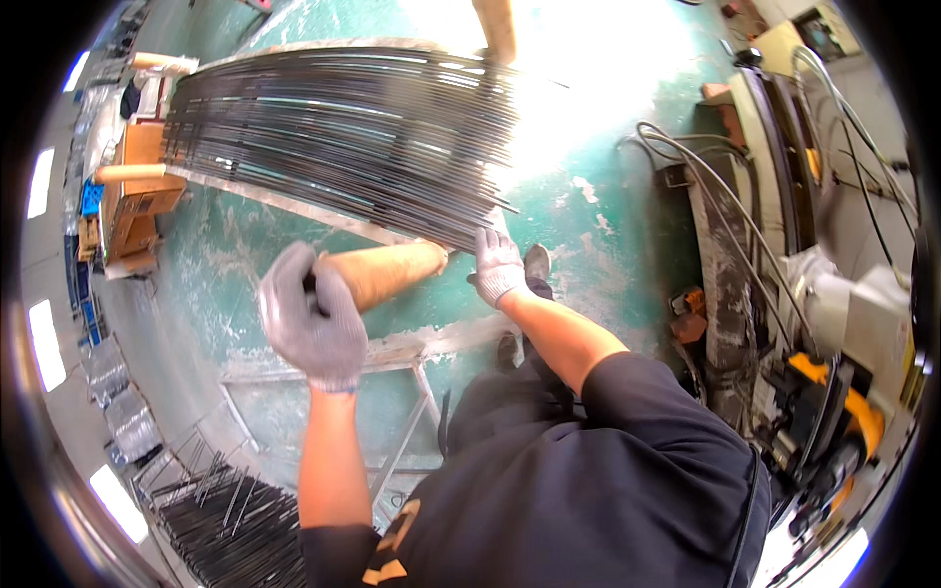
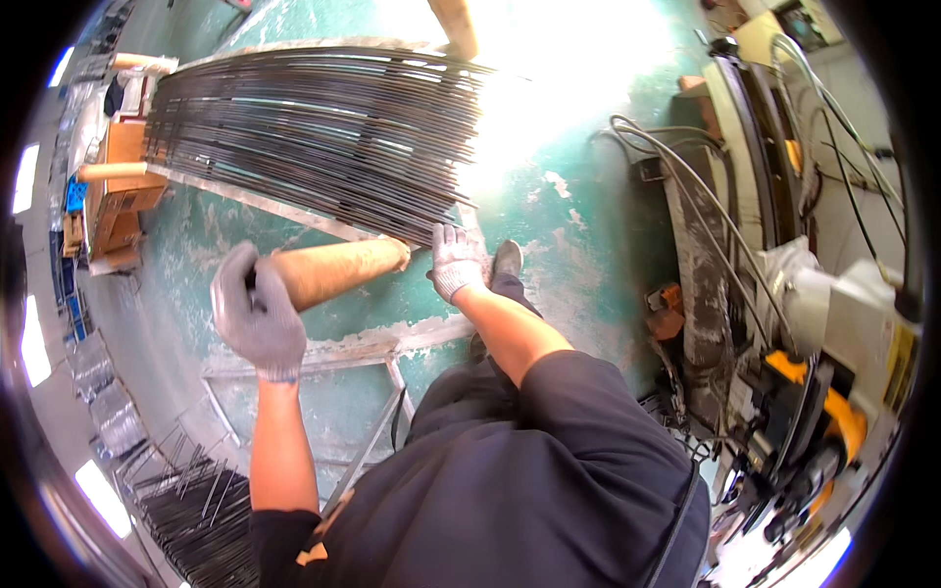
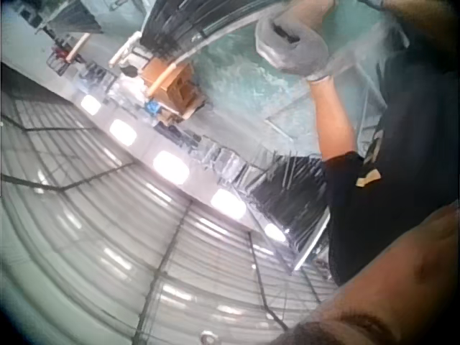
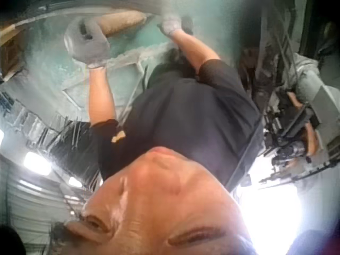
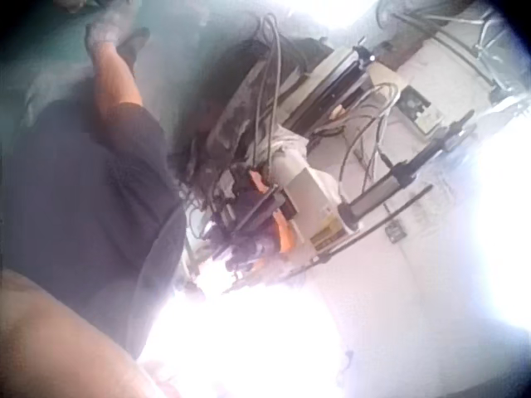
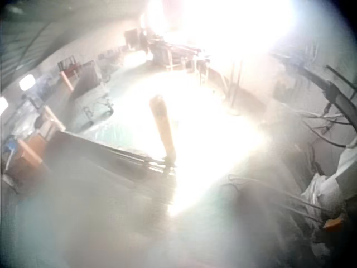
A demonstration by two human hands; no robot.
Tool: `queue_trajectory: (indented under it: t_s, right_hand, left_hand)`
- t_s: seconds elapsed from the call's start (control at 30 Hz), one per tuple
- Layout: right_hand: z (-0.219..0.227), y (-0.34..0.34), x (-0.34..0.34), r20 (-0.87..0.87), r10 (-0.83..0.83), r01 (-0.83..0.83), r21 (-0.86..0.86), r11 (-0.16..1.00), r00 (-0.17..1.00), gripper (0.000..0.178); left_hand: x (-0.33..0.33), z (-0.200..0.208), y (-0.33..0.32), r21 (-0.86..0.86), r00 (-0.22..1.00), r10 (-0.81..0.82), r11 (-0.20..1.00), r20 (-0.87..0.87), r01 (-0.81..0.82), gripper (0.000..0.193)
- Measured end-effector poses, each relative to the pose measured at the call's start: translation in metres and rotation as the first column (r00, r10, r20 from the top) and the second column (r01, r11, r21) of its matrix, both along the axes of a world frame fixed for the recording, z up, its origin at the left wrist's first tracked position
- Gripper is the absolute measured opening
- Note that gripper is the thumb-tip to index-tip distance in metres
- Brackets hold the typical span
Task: The person repeatedly feeds bundles of straight metal rods into a bending machine, operates the lever to bend them, and then removes the bent rods to place them on a nearby rack. The process is repeated continuously throughout the clip.
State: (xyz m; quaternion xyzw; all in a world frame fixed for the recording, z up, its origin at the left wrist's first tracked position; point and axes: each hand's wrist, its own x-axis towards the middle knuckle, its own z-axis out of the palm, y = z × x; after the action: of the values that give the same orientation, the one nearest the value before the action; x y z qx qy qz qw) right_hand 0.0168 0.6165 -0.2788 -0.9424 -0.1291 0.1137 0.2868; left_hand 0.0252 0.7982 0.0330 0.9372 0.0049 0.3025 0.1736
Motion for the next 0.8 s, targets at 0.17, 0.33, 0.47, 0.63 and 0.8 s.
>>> queue_trajectory:
  t_s: [0.17,0.33,0.47,0.63,0.8]
  right_hand:
    - [-0.053,0.054,0.067,0.072,0.16,-0.146,-0.173,0.974,0.984,0.06]
    - [-0.071,0.061,0.096,-0.139,0.236,-0.255,-0.145,0.956,0.962,0.019]
    - [-0.066,0.057,0.095,-0.319,0.265,-0.315,-0.115,0.942,0.91,0.02]
    - [-0.045,0.036,0.125,-0.479,0.251,-0.34,-0.108,0.934,0.841,0.02]
    - [-0.043,-0.006,0.172,-0.135,0.207,-0.242,-0.345,0.907,0.969,0.017]
  left_hand:
    - [0.006,-0.004,-0.004,-0.084,0.989,0.112,0.989,-0.091,-0.12,0.025]
    - [0.014,-0.004,-0.007,-0.026,0.963,0.211,0.975,-0.169,-0.219,0.032]
    - [0.01,-0.006,-0.007,-0.089,0.946,0.253,0.957,-0.203,-0.275,0.032]
    - [0.012,0.001,-0.013,0.023,0.931,0.28,0.959,-0.234,-0.282,0.031]
    - [0.009,-0.002,-0.015,0.017,0.924,0.317,0.947,-0.212,-0.32,0.031]
